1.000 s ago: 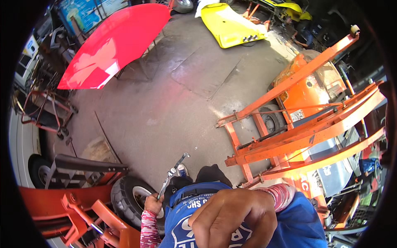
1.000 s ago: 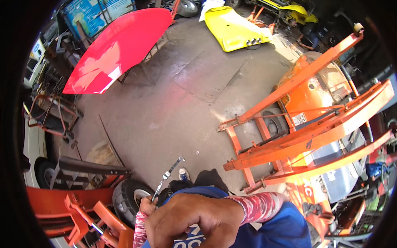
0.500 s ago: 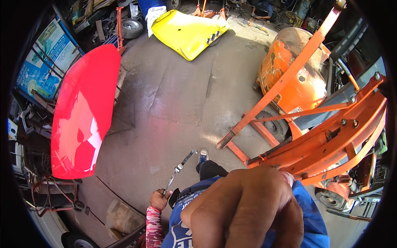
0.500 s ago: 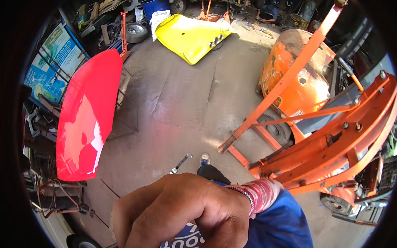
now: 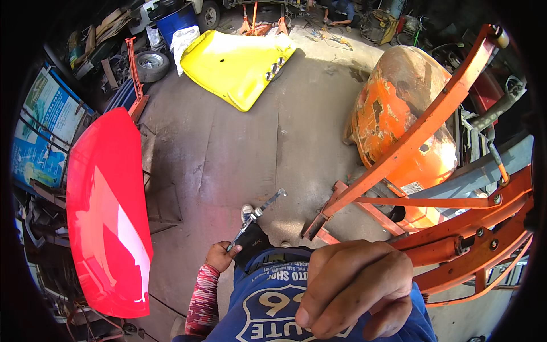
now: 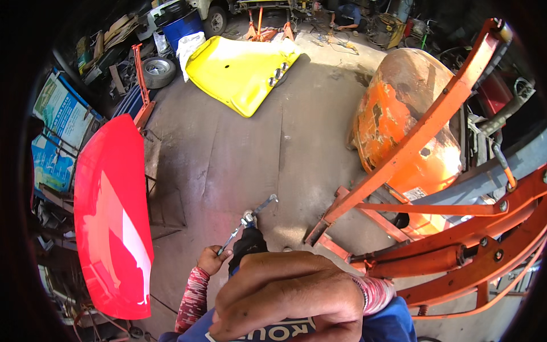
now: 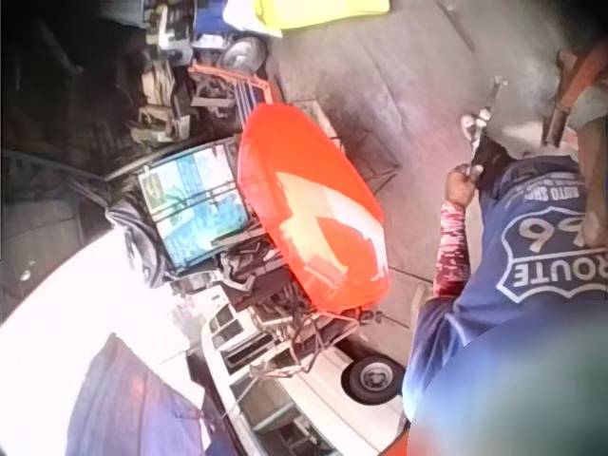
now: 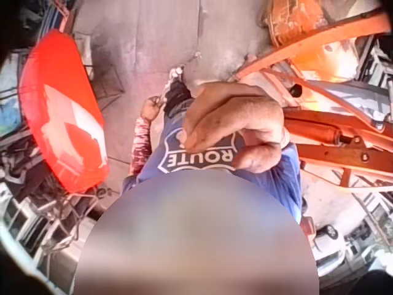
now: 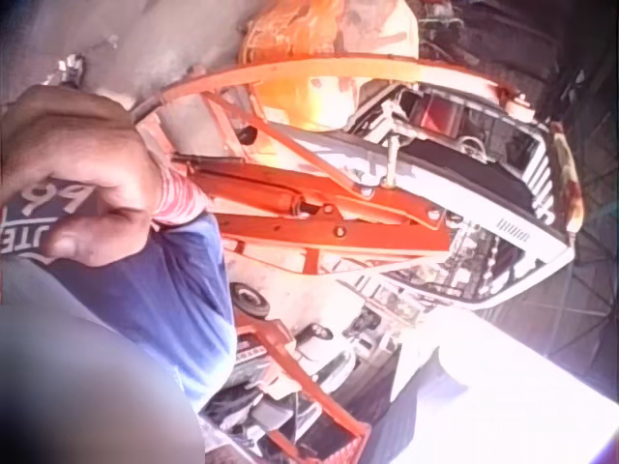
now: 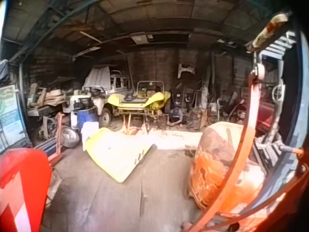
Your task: The person walks through a cluttered auto repair shop, picks up a cup, and then sits on the floor to weld a metal part. They use a welding torch to join metal pieces, creating visible sparks.
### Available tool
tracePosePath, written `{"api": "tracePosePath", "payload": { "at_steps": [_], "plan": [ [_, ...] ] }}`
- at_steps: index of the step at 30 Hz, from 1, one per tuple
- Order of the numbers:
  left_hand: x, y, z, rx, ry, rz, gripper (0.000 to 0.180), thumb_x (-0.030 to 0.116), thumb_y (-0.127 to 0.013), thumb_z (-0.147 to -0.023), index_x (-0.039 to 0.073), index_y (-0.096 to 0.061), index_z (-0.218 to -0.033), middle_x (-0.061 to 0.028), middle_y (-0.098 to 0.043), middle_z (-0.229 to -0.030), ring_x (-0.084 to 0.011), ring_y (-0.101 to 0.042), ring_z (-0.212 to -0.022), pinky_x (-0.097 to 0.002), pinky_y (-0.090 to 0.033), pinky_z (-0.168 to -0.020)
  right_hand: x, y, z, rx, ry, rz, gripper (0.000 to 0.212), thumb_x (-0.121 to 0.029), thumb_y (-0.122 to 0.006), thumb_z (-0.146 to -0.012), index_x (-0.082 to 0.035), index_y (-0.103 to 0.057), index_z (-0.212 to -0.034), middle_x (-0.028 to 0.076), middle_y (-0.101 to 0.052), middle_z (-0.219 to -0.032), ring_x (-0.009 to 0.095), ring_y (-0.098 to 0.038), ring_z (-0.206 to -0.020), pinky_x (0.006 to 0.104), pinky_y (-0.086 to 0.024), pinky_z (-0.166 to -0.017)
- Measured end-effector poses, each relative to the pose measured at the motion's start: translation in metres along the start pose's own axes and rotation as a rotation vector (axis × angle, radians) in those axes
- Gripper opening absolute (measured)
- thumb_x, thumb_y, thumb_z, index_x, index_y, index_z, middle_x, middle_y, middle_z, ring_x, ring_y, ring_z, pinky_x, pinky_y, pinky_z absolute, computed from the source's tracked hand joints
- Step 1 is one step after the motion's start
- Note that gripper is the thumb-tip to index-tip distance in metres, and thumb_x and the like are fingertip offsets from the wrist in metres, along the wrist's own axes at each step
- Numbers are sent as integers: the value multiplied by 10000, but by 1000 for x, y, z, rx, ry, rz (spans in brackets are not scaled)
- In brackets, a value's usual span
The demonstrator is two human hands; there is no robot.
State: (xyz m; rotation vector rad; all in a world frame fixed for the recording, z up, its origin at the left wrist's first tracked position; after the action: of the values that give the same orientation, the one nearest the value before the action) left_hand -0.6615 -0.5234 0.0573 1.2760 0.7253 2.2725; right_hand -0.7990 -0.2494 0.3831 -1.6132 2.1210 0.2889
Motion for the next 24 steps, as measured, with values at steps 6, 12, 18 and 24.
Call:
{"api": "tracePosePath", "payload": {
  "at_steps": [6,12,18,24],
  "plan": [
    [49,63,-156,-219,-163,-67,473,500,-677,-938,33,-747,-959,-216,-697,-847,-374,-694,-801,-438,-528,-755,76,35,-23,11,-11,92,300,-209,-632,-1000,82,-696,-958,204,-705,-935,325,-693,-710,392,-567,-618],
    [107,154,-285,-334,-379,-273,485,514,-666,-940,35,-730,-902,-196,-676,-815,-366,-671,-774,-441,-522,-739,143,102,-99,10,155,293,243,-144,-581,-1029,50,-686,-925,189,-693,-915,302,-662,-678,388,-516,-541],
    [157,189,-378,-493,-686,-453,427,476,-683,-931,54,-731,-884,-189,-681,-840,-376,-664,-791,-458,-513,-721,151,137,-116,217,-98,713,271,-257,-666,-985,7,-725,-982,163,-716,-940,279,-657,-679,363,-512,-577],
    [220,138,-387,-815,-969,-639,353,442,-700,-912,95,-762,-923,-194,-706,-878,-380,-673,-814,-487,-518,-741,127,114,-50,628,-716,1145,325,-206,-806,-857,-21,-733,-1113,126,-725,-968,256,-689,-766,353,-550,-674]
  ]
}}
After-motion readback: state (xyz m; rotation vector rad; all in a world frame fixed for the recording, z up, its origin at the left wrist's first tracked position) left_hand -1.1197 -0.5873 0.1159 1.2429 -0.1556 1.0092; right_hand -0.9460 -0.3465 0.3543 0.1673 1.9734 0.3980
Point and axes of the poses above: each hand's wrist, its own z-axis away from the middle knuckle, its own y-axis out of the back of the hand, x = y × z, the point moved 2 cm from there along -z, towards the middle knuckle
